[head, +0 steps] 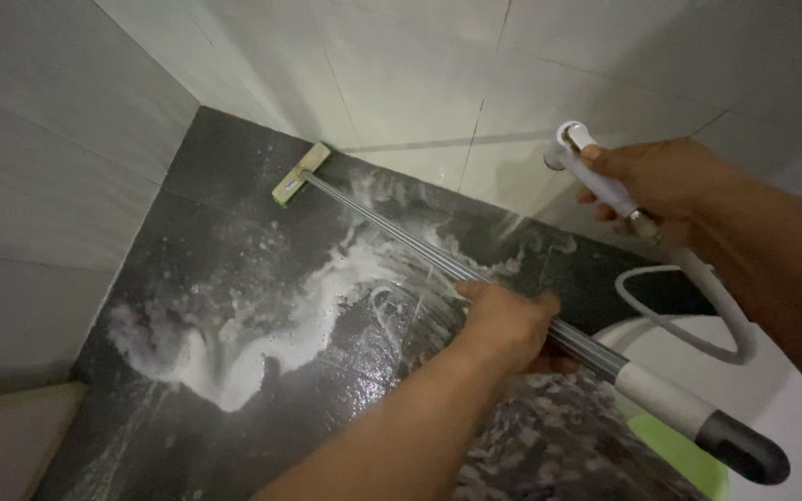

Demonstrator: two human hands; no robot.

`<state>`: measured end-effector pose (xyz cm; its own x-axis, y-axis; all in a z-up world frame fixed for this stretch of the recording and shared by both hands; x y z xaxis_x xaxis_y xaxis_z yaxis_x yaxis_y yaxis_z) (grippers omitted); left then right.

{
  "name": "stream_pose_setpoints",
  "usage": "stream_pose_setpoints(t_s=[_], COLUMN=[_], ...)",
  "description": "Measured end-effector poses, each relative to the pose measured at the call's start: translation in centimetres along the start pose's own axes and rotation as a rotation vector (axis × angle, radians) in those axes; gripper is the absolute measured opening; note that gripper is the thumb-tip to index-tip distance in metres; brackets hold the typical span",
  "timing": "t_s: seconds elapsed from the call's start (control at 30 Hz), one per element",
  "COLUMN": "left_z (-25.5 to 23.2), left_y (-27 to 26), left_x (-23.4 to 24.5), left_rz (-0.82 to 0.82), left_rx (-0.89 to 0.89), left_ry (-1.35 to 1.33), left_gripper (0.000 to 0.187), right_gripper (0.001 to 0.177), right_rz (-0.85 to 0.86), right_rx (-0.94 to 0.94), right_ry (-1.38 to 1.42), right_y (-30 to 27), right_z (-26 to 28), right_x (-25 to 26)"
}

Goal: The person uses a handheld bidet sprayer to rinse soapy water from a dark tiled bathroom floor while simultaneously pushing the water with a flat mop. The person moves around the room to clean different sections, including the area near the toilet.

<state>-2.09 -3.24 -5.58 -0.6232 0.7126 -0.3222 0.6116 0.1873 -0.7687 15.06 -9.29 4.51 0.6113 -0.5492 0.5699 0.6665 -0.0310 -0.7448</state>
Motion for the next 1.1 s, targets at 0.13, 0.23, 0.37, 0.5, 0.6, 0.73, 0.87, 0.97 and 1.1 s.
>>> stream_pose_setpoints(t_s=[0.13,0.23,0.37,0.5,0.6,0.73,0.87,0.97,1.1], left_z=[0.4,-1.2,-2.7,-3.0,-3.1,-3.5,-3.7,-3.5,-2.8], left_y=[1.1,-1.1,-3.2,-3.7,-4.3,-4.7,-5.2,-4.9,-4.0], left_x=[0.4,0.4,0.1,0.0,0.1,0.0,0.1,0.1,0.0], left_rz=[0.241,0.055,0.032,-0.027,-0.002,0.016,0.025,0.016,-0.015], left_rx=[-0.120,-0.021,-0.034,0.023,-0.004,0.000,-0.012,-0.014,0.015], left_ry=[-0.048,0.023,0.075,0.052,0.099,0.148,0.186,0.179,0.127], left_gripper=[0.096,0.122,0.122,0.119,0.119,0.118,0.117,0.116,0.119], right_gripper=[0.053,0.055,0.048,0.040,0.041,0.045,0.052,0.053,0.045], right_rz=[0.004,-0.040,-0.087,-0.128,-0.158,-0.252,-0.301,-0.338,-0.268], right_rx=[-0.028,-0.062,-0.074,-0.088,-0.088,-0.082,-0.116,-0.099,-0.131], right_ry=[0.035,-0.047,-0.055,0.079,0.018,-0.116,-0.252,-0.271,0.076], right_y=[1.0,1.4,1.2,1.0,1.0,1.7,3.3,4.1,3.8], right_z=[-0.5,-0.4,-0.5,-1.4,-2.3,-3.9,-4.5,-4.7,-4.1], right_x=[0.4,0.3,0.2,0.0,0.2,0.4,1.2,1.3,0.6])
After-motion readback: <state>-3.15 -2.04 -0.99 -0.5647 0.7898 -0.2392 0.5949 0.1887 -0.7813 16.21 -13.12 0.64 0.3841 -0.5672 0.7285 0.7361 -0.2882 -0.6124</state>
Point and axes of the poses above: each hand's wrist, its own y-axis towards the middle knuckle, its own x-axis out of the back of the hand, z = x × y, the point moved 1 cm from there along y, towards the middle knuckle, and after that the axes turned 12 degrees about -x, right-handed, at the moved point
